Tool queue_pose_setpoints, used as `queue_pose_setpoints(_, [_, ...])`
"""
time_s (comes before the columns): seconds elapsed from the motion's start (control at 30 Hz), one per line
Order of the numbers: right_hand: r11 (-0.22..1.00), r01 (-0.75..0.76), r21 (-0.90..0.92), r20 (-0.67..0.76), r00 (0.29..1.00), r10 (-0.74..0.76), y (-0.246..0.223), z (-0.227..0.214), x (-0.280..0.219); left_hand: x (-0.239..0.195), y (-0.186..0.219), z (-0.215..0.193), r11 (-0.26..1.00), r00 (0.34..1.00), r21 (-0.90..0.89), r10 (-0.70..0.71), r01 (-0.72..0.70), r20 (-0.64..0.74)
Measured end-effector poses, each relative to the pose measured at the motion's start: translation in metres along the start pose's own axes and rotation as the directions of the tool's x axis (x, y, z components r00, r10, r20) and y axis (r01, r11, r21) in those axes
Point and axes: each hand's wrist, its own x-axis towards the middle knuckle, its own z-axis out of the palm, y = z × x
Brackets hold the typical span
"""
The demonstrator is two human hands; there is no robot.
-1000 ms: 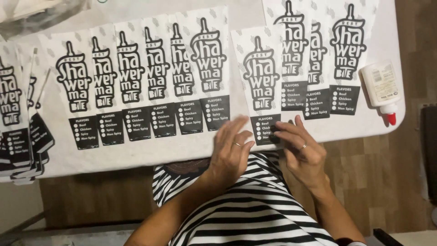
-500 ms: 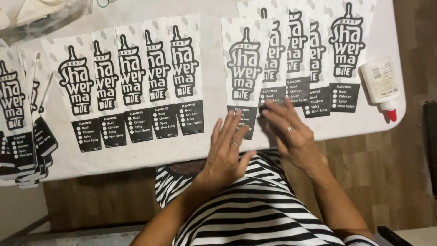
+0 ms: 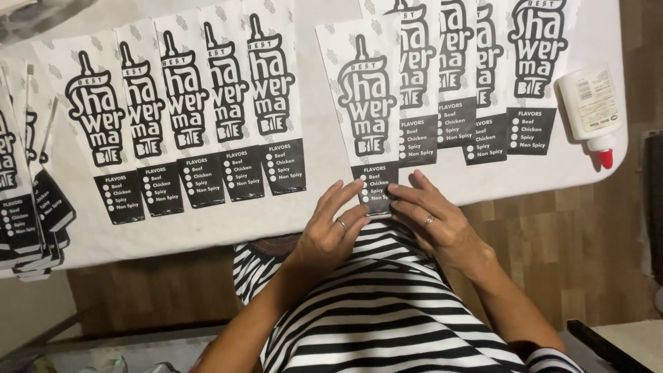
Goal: The person folds printed paper sheets in half repeatedly, aligning edges and creasing them. They gather the folded sheets into a stack, briefly fan the stack, and then resume folding additional sheets one by one.
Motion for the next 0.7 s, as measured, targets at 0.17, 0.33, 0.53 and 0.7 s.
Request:
queue_pose_setpoints(0.17, [0.999, 0.033, 0.036, -0.010, 0.999, -0.032, 0.000, 0.000, 0.002, 0.005, 0.005, -0.007, 0.999, 0.998, 0.005, 0.047, -0.047, -0.041])
queue_pose_setpoints(0.33, [0.998, 0.044, 0.048, -0.017, 0.999, -0.043, 0.001, 0.000, 0.005, 0.004, 0.005, -0.003, 0.999, 0.998, 0.020, 0.041, -0.041, -0.038])
queue_pose_setpoints(0.53, [0.995, -0.070, 0.075, -0.073, 0.994, 0.076, 0.002, 0.010, 0.000, -0.018, -0.002, 0.019, 0.997, 1.000, 0.081, -0.018, 0.020, -0.016])
queue_pose_setpoints(0.7, [0.984, -0.152, 0.090, -0.093, 0.983, 0.161, 0.004, 0.016, -0.006, -0.013, 0.001, 0.023, 0.987, 0.995, 0.128, -0.101, 0.099, 0.006])
